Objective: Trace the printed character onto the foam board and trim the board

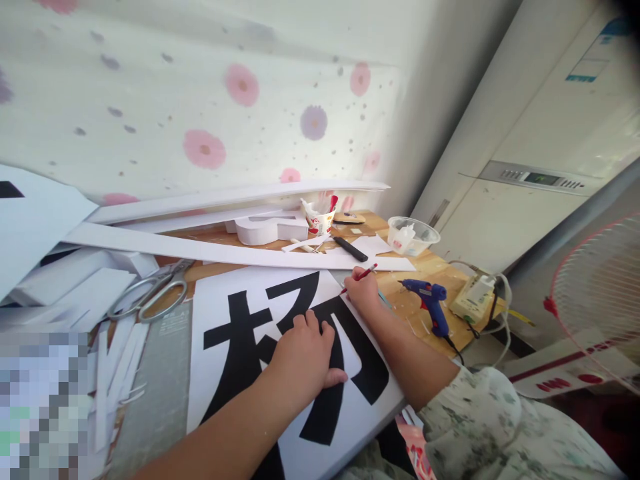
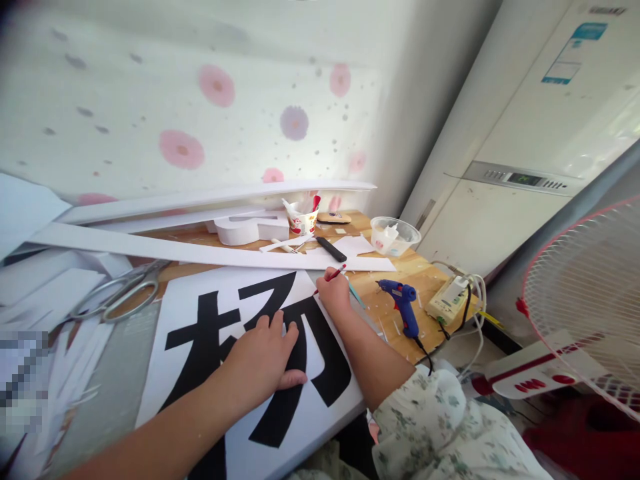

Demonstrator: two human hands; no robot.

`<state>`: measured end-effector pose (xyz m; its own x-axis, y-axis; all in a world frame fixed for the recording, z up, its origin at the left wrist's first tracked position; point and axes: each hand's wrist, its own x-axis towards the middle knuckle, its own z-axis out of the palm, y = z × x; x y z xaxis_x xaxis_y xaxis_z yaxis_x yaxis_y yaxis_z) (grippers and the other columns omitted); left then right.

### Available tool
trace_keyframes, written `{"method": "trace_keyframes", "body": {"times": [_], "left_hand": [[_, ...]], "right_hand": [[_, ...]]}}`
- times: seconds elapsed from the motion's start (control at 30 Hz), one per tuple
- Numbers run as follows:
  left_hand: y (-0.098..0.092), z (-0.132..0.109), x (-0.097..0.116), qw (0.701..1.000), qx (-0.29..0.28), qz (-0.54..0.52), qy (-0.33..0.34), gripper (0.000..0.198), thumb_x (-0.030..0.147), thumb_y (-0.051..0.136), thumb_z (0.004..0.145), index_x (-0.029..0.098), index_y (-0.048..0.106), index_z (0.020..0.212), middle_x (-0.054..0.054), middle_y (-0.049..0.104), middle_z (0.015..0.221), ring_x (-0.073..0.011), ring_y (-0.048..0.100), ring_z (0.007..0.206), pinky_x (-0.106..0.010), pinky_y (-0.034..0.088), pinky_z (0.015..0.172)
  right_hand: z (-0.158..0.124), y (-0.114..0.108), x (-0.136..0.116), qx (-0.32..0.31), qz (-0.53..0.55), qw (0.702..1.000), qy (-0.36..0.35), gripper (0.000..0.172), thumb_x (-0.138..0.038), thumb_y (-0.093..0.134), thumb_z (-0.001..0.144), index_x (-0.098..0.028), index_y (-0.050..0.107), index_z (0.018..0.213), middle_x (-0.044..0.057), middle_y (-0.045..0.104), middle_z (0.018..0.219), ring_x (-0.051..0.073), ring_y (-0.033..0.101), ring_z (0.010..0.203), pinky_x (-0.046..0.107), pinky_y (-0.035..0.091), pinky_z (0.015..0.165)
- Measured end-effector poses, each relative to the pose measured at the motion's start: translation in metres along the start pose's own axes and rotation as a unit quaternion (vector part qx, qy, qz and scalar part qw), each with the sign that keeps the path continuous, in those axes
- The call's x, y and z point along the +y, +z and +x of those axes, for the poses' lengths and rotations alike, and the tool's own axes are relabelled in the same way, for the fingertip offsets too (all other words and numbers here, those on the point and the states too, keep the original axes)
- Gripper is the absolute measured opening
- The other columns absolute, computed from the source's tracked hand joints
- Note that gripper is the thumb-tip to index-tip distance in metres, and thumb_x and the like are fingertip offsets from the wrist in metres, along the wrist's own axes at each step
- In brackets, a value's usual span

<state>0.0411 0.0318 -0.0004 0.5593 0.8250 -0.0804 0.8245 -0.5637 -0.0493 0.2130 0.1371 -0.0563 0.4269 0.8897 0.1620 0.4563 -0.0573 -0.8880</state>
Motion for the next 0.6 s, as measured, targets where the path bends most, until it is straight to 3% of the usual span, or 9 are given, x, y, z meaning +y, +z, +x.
{"method": "trace_keyframes", "body": {"times": [0.17,0.3,0.43,0.53,0.6], "left_hand": [[-0.004,0.000,0.003,1.000,-0.007,0.003,-0.005,0.079,0.065,0.062,0.069,0.010,0.054,0.125,-0.027,0.053,0.122,-0.0351,0.056,0.095,-0.039,0.049,0.070],[-0.007,-0.001,0.004,1.000,-0.011,0.003,-0.002,0.080,0.063,0.062,0.070,0.007,0.052,0.127,-0.028,0.053,0.122,-0.0365,0.056,0.098,-0.039,0.049,0.072],[-0.005,-0.001,0.004,1.000,-0.012,-0.006,0.000,0.081,0.064,0.062,0.069,0.008,0.052,0.126,-0.027,0.055,0.118,-0.0364,0.055,0.099,-0.039,0.049,0.072],[-0.003,0.001,0.003,1.000,-0.010,-0.011,-0.006,0.082,0.066,0.064,0.067,0.008,0.054,0.124,-0.026,0.055,0.117,-0.0370,0.055,0.099,-0.039,0.050,0.069],[-0.002,0.001,0.003,1.000,-0.007,-0.012,-0.006,0.081,0.065,0.064,0.066,0.008,0.055,0.122,-0.025,0.056,0.115,-0.0363,0.055,0.097,-0.039,0.050,0.069]], "right_hand": [[-0.001,-0.001,-0.004,-0.002,0.045,0.999,0.026,0.019,-0.017,0.049,0.059,-0.024,0.031,0.054,-0.010,0.032,0.036,0.013,0.044,0.033,0.022,0.033,0.034],[-0.006,-0.009,-0.022,-0.023,0.092,0.995,0.021,0.023,-0.026,0.050,0.067,-0.024,0.029,0.057,-0.010,0.031,0.038,0.011,0.042,0.035,0.021,0.038,0.036],[-0.015,-0.012,-0.047,-0.132,0.115,0.984,-0.021,0.029,-0.036,0.060,0.067,-0.023,0.036,0.059,-0.010,0.037,0.042,0.009,0.043,0.037,0.021,0.041,0.039],[-0.022,-0.003,-0.059,-0.228,0.107,0.967,-0.046,0.028,-0.030,0.068,0.059,-0.021,0.042,0.057,-0.009,0.044,0.041,0.009,0.046,0.038,0.020,0.037,0.039],[-0.024,0.007,-0.060,-0.255,0.100,0.960,-0.057,0.026,-0.026,0.067,0.060,-0.021,0.041,0.054,-0.008,0.045,0.039,0.009,0.045,0.038,0.020,0.035,0.039]]}}
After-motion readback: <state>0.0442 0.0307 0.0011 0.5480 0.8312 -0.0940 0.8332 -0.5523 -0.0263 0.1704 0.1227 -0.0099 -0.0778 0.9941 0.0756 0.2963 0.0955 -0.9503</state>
